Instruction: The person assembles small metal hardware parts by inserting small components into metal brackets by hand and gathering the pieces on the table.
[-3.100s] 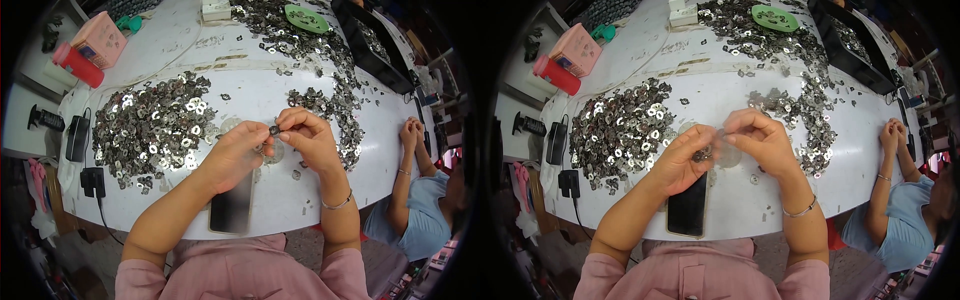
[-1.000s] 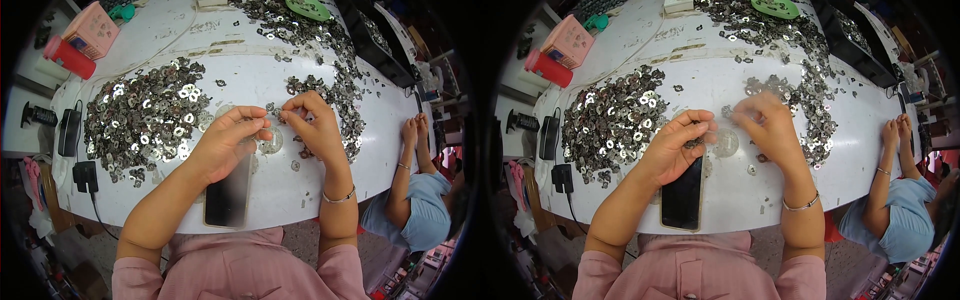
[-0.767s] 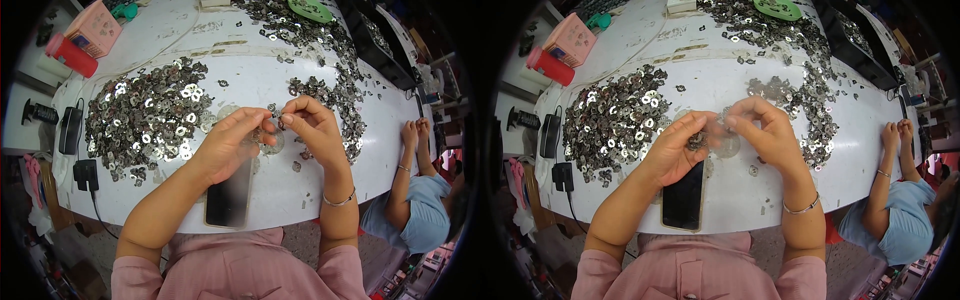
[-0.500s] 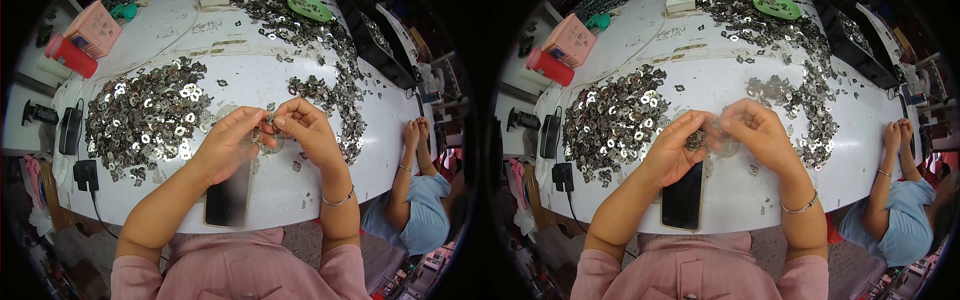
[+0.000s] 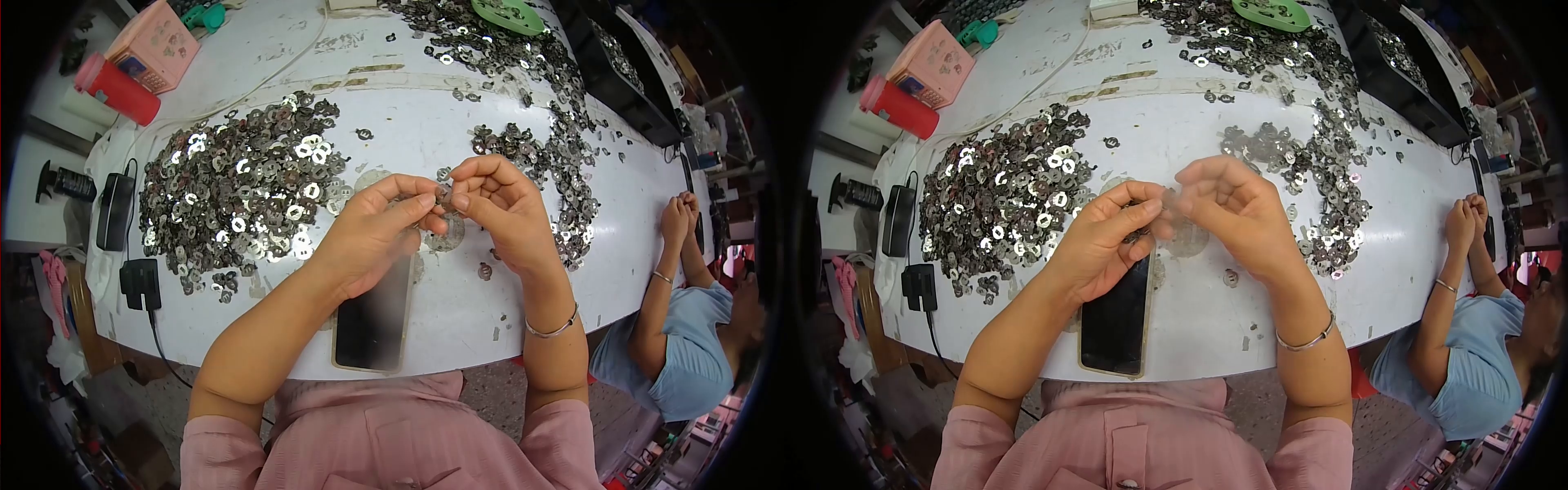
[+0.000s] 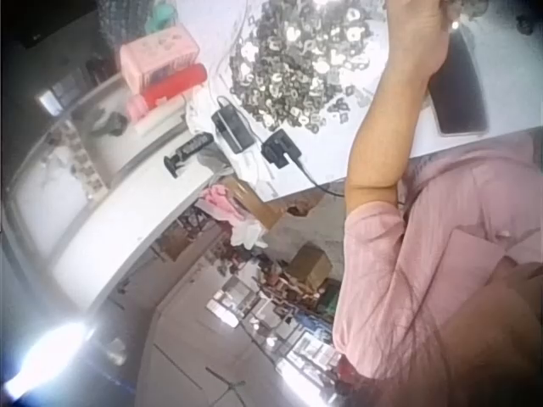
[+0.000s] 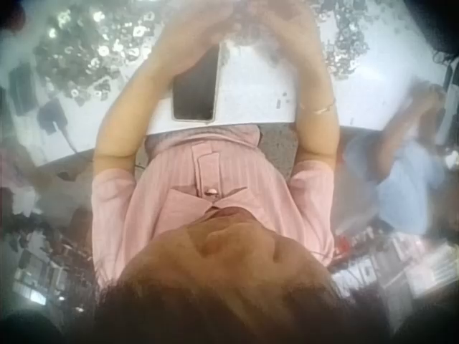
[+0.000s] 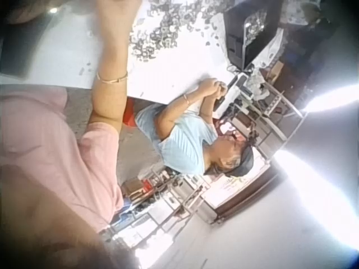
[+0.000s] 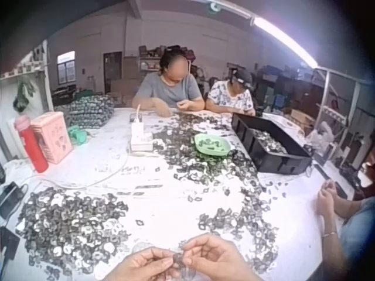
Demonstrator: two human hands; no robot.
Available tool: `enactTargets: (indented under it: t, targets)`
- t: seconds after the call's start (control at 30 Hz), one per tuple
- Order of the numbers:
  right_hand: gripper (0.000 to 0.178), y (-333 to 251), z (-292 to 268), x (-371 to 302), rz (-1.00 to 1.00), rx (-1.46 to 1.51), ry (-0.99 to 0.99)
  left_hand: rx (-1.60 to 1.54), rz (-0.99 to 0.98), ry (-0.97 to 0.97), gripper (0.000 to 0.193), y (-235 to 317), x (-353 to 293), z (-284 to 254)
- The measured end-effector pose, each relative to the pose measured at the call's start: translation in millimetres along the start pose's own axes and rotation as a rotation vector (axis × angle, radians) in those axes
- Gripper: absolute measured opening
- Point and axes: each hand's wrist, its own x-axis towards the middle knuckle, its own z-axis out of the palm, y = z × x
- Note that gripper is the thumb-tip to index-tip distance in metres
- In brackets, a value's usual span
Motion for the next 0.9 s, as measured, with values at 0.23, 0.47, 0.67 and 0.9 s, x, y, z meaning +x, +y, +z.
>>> enactTargets:
  t: [0.23, 0.47, 0.67, 0.9]
  targets:
    - [0.024, 0.3, 3.3, -0.6, -0.060, -0.009, 0.022, 0.004, 0.024, -0.035, 0.017, 0.1, -0.7, -2.0]
    - [0.025, -1.2, 4.2, -0.8, -0.132, -0.006, 0.054, -0.016, 0.024, -0.044, 0.022, 0.8, -0.7, -4.2]
    - [0.023, 0.8, 5.2, 0.0, -0.190, 0.033, 0.039, -0.036, -0.008, -0.106, 0.024, 1.8, -0.5, -4.3]
    - [0.019, 9.5, 4.7, -0.1, -0.319, -0.096, 0.018, -0.074, -0.026, -0.154, 0.021, 2.5, 0.1, -4.9]
